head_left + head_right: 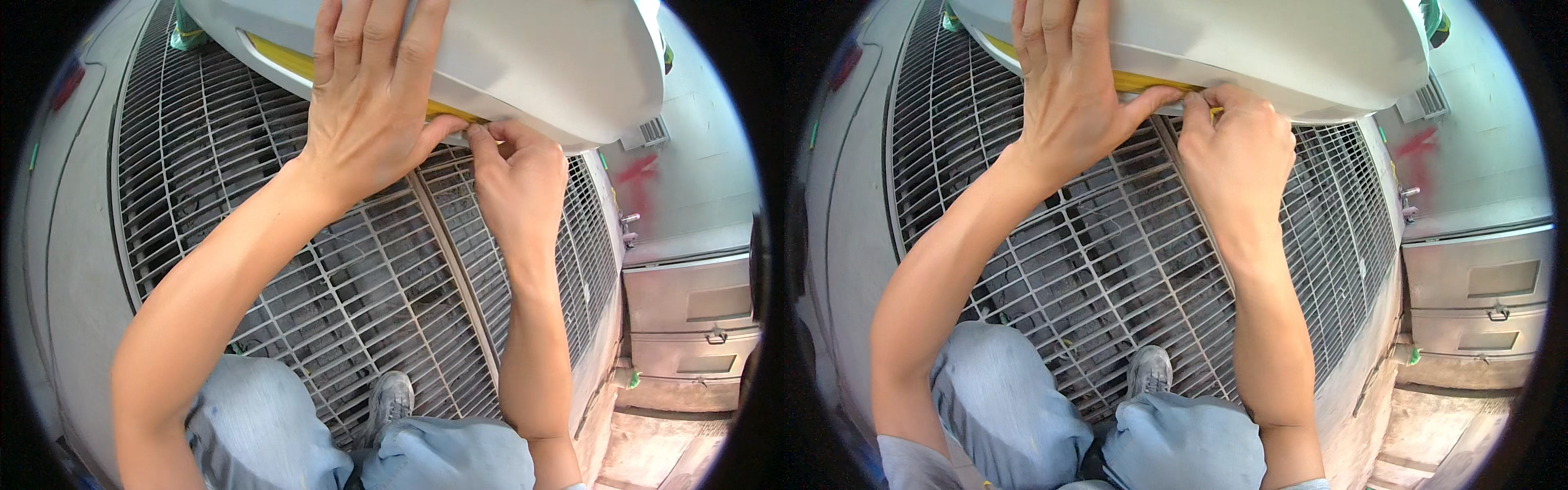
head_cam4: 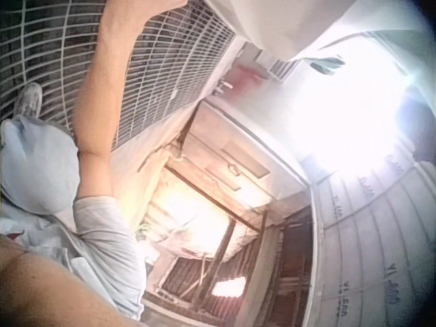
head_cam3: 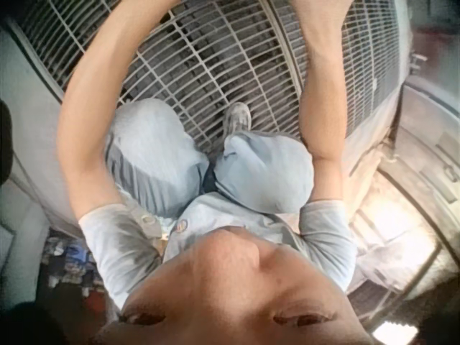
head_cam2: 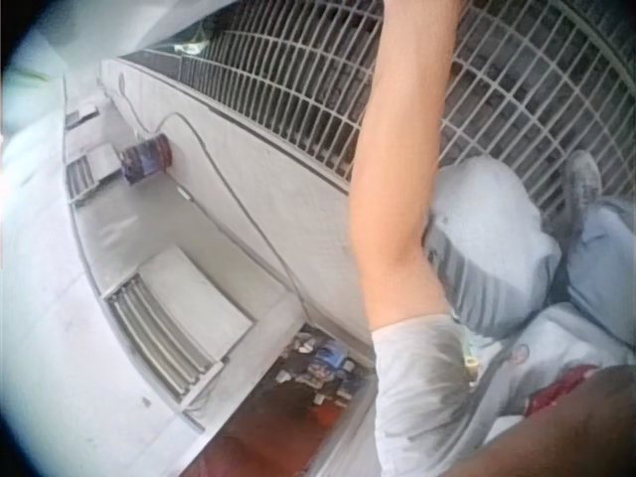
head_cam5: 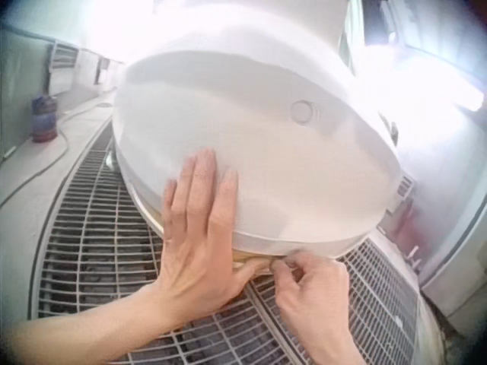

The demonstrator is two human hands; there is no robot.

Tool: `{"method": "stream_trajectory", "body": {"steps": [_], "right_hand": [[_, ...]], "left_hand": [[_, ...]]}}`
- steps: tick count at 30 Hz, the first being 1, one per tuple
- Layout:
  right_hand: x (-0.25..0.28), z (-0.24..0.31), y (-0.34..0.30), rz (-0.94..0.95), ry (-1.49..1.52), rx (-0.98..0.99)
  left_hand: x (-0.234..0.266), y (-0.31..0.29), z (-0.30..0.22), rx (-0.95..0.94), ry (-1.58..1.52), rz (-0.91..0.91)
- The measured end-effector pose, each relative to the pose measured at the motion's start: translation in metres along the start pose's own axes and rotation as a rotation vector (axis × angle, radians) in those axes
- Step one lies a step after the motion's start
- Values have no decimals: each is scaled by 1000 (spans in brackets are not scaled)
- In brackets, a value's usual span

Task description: The person applies yellow masking tape along the edges of a white car bumper and then covers the taped area with a green protective sheet. They smooth the tape and sheet to ensure secure attachment.

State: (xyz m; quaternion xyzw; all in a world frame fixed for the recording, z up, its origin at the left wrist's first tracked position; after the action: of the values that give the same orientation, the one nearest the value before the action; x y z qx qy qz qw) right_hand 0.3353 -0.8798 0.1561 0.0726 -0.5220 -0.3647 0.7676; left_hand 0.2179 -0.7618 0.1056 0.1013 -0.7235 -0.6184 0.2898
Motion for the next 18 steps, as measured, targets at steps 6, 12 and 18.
{"method": "stream_trajectory", "body": {"steps": [6, 12, 18], "right_hand": [[-10, -15, -4, -41, 172, -38], [-30, -41, -63, -136, 1037, -513], [-42, -41, -94, 96, 1275, -446]], "left_hand": [[3, 0, -16, 103, -42, 2], [-5, 6, -18, 92, 90, -35], [42, -3, -42, -79, -230, 15]]}}
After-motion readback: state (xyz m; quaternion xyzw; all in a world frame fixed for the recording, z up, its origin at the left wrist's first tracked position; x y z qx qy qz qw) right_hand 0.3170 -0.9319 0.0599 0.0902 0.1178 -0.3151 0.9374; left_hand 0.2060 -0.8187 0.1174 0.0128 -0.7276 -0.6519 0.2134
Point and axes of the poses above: each hand's wrist, its own y-axis towards the middle knuckle, its own x-axis out of the back of the hand, z = x × y, the point moved 4 cm from there along y, towards the middle knuckle, and after that the axes turned 7 degrees about y, right-handed, at the moved point
